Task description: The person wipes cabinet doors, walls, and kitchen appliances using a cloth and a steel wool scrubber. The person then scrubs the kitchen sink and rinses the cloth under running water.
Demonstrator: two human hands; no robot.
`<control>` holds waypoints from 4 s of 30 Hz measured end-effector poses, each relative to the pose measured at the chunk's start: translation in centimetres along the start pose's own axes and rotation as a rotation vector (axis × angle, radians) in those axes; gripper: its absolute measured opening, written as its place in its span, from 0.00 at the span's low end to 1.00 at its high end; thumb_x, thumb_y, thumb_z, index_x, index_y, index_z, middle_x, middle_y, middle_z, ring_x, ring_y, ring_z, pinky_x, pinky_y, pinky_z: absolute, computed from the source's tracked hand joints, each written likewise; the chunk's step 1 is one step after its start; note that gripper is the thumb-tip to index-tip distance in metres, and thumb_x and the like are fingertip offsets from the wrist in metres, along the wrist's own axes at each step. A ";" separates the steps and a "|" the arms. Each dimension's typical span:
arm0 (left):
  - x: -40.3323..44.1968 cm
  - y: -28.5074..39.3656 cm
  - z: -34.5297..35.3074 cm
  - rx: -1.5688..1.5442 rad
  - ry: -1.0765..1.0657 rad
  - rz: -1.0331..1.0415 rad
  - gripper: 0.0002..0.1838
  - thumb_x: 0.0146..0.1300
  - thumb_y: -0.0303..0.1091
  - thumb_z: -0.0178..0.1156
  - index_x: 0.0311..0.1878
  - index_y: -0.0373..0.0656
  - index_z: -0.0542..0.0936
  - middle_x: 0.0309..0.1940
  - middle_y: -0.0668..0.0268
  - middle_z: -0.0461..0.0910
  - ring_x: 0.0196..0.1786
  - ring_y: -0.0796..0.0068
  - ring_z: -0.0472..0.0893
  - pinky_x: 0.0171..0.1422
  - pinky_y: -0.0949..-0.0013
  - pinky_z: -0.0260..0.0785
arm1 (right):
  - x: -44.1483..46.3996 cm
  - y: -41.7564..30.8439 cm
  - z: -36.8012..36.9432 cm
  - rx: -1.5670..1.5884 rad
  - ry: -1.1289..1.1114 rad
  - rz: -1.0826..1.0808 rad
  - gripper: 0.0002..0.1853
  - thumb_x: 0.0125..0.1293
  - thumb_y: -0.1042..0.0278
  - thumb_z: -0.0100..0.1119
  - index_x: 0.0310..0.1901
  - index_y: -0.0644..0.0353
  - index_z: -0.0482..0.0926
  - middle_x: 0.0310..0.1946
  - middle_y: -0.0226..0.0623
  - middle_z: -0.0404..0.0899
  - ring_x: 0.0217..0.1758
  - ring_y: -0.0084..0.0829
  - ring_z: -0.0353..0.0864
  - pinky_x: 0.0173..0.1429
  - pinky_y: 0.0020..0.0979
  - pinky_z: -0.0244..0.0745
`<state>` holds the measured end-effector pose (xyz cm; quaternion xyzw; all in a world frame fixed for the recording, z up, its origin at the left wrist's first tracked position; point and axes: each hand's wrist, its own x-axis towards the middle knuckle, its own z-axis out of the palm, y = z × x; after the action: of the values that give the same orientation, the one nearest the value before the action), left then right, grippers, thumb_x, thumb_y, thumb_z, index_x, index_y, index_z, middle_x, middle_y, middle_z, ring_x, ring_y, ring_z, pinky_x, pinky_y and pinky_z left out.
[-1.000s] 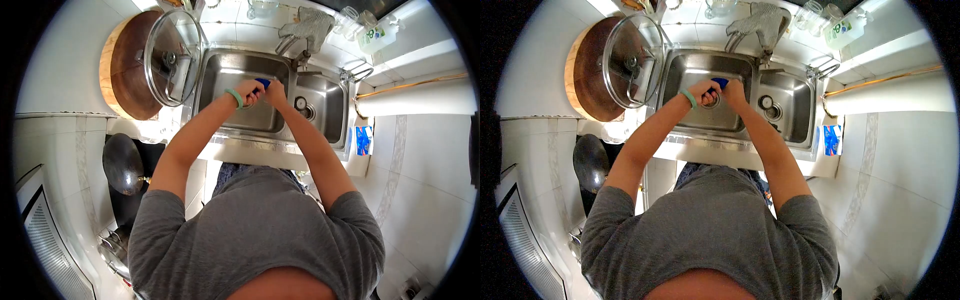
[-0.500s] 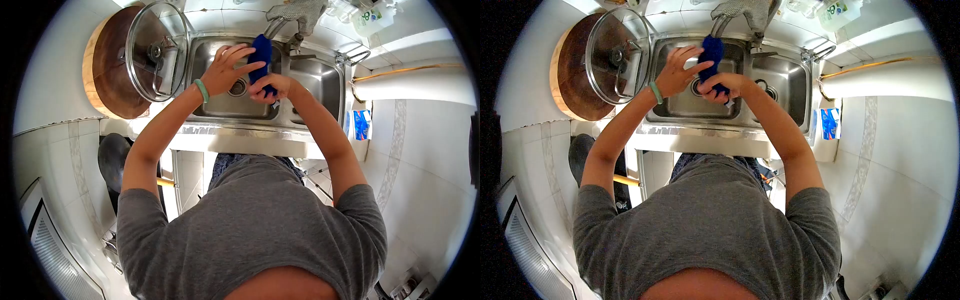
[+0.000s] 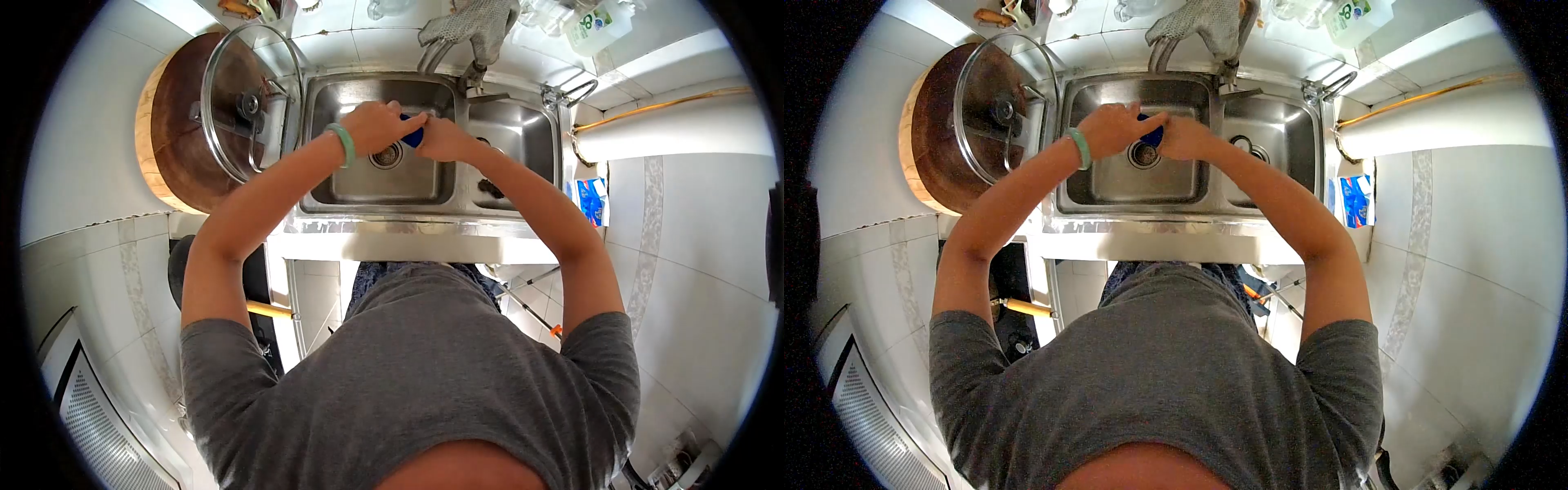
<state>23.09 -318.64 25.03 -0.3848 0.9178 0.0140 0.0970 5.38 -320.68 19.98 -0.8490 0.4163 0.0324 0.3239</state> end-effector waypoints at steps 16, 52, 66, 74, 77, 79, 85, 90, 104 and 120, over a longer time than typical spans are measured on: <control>-1.0 3.6 6.5 -2.688 -0.072 -0.602 0.09 0.50 0.23 0.54 0.34 0.42 0.66 0.17 0.71 0.64 0.16 0.85 0.63 0.13 0.78 0.47 | 2.6 1.3 2.0 -0.275 0.474 -0.146 0.24 0.51 0.63 0.60 0.53 0.44 0.72 0.28 0.38 0.81 0.30 0.39 0.82 0.31 0.38 0.76; -3.9 4.5 13.3 -1.937 0.092 -1.093 0.21 0.49 0.48 0.68 0.25 0.40 0.73 0.10 0.71 0.64 0.10 0.81 0.60 0.12 0.74 0.50 | 3.1 0.7 13.1 0.088 0.308 0.320 0.11 0.49 0.61 0.61 0.35 0.52 0.80 0.31 0.42 0.81 0.36 0.43 0.81 0.40 0.41 0.76; -11.3 -0.7 10.9 -0.704 0.096 -0.326 0.33 0.35 0.19 0.63 0.51 0.43 0.67 0.52 0.53 0.64 0.59 0.52 0.63 0.62 0.59 0.56 | -2.2 -10.3 16.8 0.494 0.276 -0.053 0.38 0.49 0.70 0.63 0.63 0.48 0.59 0.58 0.46 0.64 0.56 0.47 0.70 0.60 0.40 0.67; -11.5 -1.7 9.6 -0.677 0.084 -0.482 0.28 0.44 0.12 0.45 0.51 0.44 0.70 0.47 0.54 0.69 0.55 0.51 0.66 0.60 0.56 0.57 | -3.8 -10.0 26.3 -0.060 0.158 -0.722 0.24 0.58 0.63 0.52 0.58 0.51 0.70 0.66 0.30 0.56 0.66 0.44 0.57 0.68 0.42 0.54; -9.1 -0.5 7.9 -0.568 0.075 -0.408 0.24 0.45 0.17 0.50 0.48 0.46 0.73 0.48 0.58 0.69 0.56 0.54 0.66 0.63 0.54 0.52 | -4.9 -8.8 27.6 0.344 0.294 -0.444 0.20 0.58 0.61 0.53 0.52 0.56 0.75 0.67 0.28 0.56 0.67 0.40 0.57 0.68 0.41 0.53; -7.9 0.0 8.1 -0.536 0.076 -0.398 0.23 0.45 0.18 0.50 0.48 0.46 0.73 0.48 0.59 0.69 0.56 0.55 0.66 0.63 0.54 0.51 | -7.9 -6.1 25.2 0.162 0.280 -0.370 0.20 0.58 0.60 0.53 0.52 0.55 0.75 0.67 0.28 0.55 0.68 0.39 0.55 0.69 0.41 0.52; -6.4 1.8 8.2 -0.472 0.031 -0.349 0.23 0.47 0.20 0.50 0.50 0.48 0.73 0.49 0.57 0.68 0.57 0.55 0.65 0.65 0.54 0.48 | -19.4 3.4 26.0 0.436 0.540 0.114 0.18 0.55 0.59 0.56 0.49 0.48 0.77 0.65 0.29 0.58 0.66 0.40 0.56 0.64 0.43 0.56; -6.3 3.7 9.5 -0.479 -0.050 -0.327 0.23 0.47 0.20 0.50 0.49 0.50 0.74 0.49 0.58 0.67 0.58 0.56 0.64 0.66 0.50 0.44 | -26.0 8.0 22.7 -0.231 0.836 0.816 0.25 0.50 0.62 0.59 0.54 0.47 0.74 0.61 0.36 0.62 0.57 0.48 0.63 0.58 0.46 0.61; -6.3 5.6 8.2 -0.525 0.001 -0.308 0.24 0.46 0.22 0.50 0.50 0.52 0.74 0.49 0.59 0.67 0.59 0.57 0.63 0.67 0.47 0.41 | -33.1 20.0 19.3 0.205 0.837 1.908 0.20 0.61 0.61 0.51 0.54 0.58 0.70 0.57 0.48 0.58 0.58 0.48 0.64 0.55 0.42 0.70; -1.4 8.7 8.2 -0.540 -0.070 -0.249 0.24 0.46 0.23 0.51 0.49 0.54 0.73 0.48 0.59 0.68 0.58 0.58 0.64 0.66 0.48 0.44 | -34.2 24.2 15.8 -0.137 0.947 1.588 0.26 0.60 0.59 0.51 0.62 0.38 0.64 0.60 0.53 0.56 0.52 0.55 0.68 0.48 0.47 0.73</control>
<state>19.21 -310.69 16.85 -0.5056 0.8227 0.2588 0.0239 -31.11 -298.88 5.92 -0.2565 0.9619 -0.0810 -0.0479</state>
